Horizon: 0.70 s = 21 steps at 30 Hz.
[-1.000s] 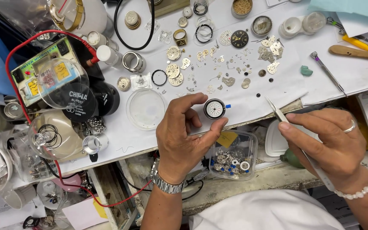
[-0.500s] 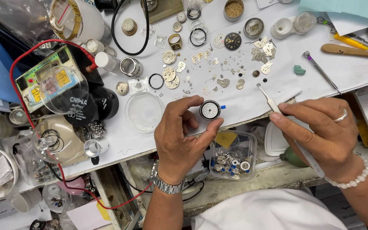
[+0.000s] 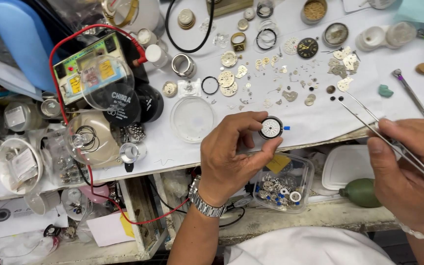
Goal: The person is repairing or assembling a watch, using tweezers and a brush to handle tiny internal components on a workbench.
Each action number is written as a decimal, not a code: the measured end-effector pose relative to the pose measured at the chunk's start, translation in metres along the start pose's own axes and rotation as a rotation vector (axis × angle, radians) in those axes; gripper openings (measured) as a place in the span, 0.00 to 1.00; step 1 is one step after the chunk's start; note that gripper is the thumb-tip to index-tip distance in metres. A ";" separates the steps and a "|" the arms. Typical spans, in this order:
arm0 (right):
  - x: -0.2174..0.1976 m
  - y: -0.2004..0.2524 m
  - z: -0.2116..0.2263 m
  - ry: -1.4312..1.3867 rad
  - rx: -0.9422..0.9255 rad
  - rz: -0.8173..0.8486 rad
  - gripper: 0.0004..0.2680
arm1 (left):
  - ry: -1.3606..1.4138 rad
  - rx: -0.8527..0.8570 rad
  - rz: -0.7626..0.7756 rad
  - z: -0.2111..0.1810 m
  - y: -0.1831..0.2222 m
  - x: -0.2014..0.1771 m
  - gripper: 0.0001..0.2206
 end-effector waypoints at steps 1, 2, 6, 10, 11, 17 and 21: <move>0.005 -0.011 0.007 -0.002 -0.004 0.000 0.09 | -0.001 0.000 -0.004 0.000 0.000 -0.001 0.15; 0.010 -0.022 0.014 -0.017 -0.006 0.025 0.10 | -0.011 0.005 -0.001 0.000 0.000 -0.001 0.15; 0.028 -0.042 0.031 -0.005 -0.132 -0.005 0.08 | -0.048 0.008 0.005 -0.003 -0.001 -0.003 0.16; 0.038 -0.042 0.030 0.029 -0.132 0.013 0.08 | -0.027 0.018 0.025 -0.001 -0.002 -0.003 0.14; 0.039 -0.043 0.029 0.032 -0.139 0.003 0.08 | -0.025 0.016 0.022 -0.001 -0.002 -0.003 0.15; 0.029 -0.046 0.013 0.074 -0.121 -0.033 0.04 | -0.024 0.040 0.007 -0.001 -0.004 -0.002 0.15; 0.020 -0.032 0.008 0.068 0.014 0.005 0.06 | -0.018 0.095 0.029 -0.005 -0.006 -0.005 0.14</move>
Point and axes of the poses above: each hand's wrist, its own y-axis away from the middle knuckle, its own x-axis out of the palm, z = x × y, the point moved 2 cm from there along -y, towards the middle knuckle, and after that the axes turned 12 degrees about -x, right-handed, at the moved point
